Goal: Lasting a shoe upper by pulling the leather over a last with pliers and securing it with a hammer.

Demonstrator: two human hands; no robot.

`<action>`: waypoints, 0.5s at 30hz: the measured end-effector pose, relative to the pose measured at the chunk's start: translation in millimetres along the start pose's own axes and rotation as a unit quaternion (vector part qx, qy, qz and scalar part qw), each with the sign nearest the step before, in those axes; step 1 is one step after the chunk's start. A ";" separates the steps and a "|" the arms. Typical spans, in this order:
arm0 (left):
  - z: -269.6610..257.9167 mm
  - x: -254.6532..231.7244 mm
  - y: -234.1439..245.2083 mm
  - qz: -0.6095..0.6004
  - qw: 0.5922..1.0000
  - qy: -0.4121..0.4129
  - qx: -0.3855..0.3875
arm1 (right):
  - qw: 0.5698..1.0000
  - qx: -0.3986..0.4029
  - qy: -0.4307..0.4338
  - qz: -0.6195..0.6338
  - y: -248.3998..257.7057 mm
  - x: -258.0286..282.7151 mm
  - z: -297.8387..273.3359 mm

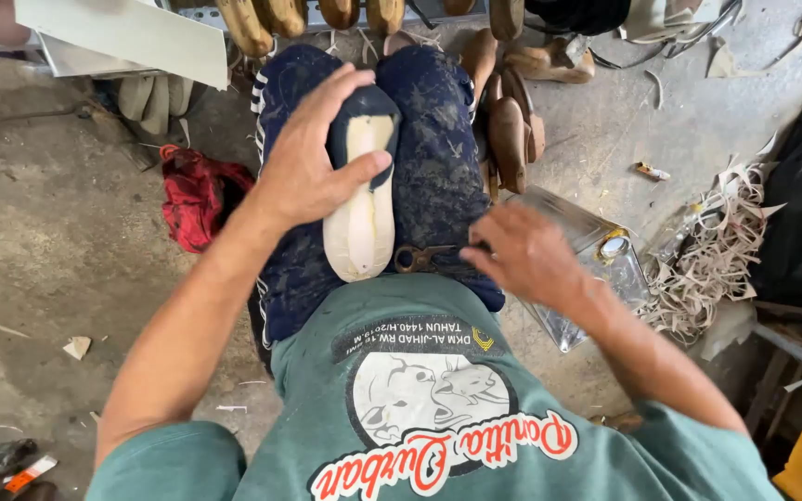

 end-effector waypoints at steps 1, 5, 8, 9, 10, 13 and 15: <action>-7.0 -7.3 -4.6 0.001 1.000 -0.003 -0.003 | 1.000 -0.003 0.002 -0.003 -13.8 10.9 -14.7; -39.3 -46.5 -3.4 -0.124 0.984 -0.068 -0.105 | 0.972 -0.015 -0.227 0.049 -39.2 30.9 -57.9; -64.6 -55.2 5.0 -0.082 0.967 -0.197 -0.137 | 0.899 -0.067 -0.345 0.262 -50.4 23.9 -70.1; -72.3 -53.6 5.5 -0.043 0.951 -0.273 -0.138 | 0.798 -0.092 -0.420 0.423 -56.4 18.0 -73.6; -75.7 -47.5 -1.2 -0.043 0.950 -0.276 -0.142 | 0.800 -0.093 -0.416 0.421 -54.9 20.0 -69.4; -86.1 -28.8 -18.5 -0.041 0.931 -0.344 -0.112 | 0.579 -0.051 -0.342 0.738 -58.3 22.3 -45.0; -94.2 -15.4 -29.9 -0.033 0.935 -0.322 -0.143 | 0.629 -0.075 -0.400 0.663 -65.6 20.8 -29.7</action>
Point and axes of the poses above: each hand's wrist, its own z-axis towards the middle knuckle, its own y-axis out of the back of the hand, x = y × z, the point moved 1 cm from there along z, towards the middle knuckle, and after that the axes turned 5 degrees about -x, right-handed, at the moved point
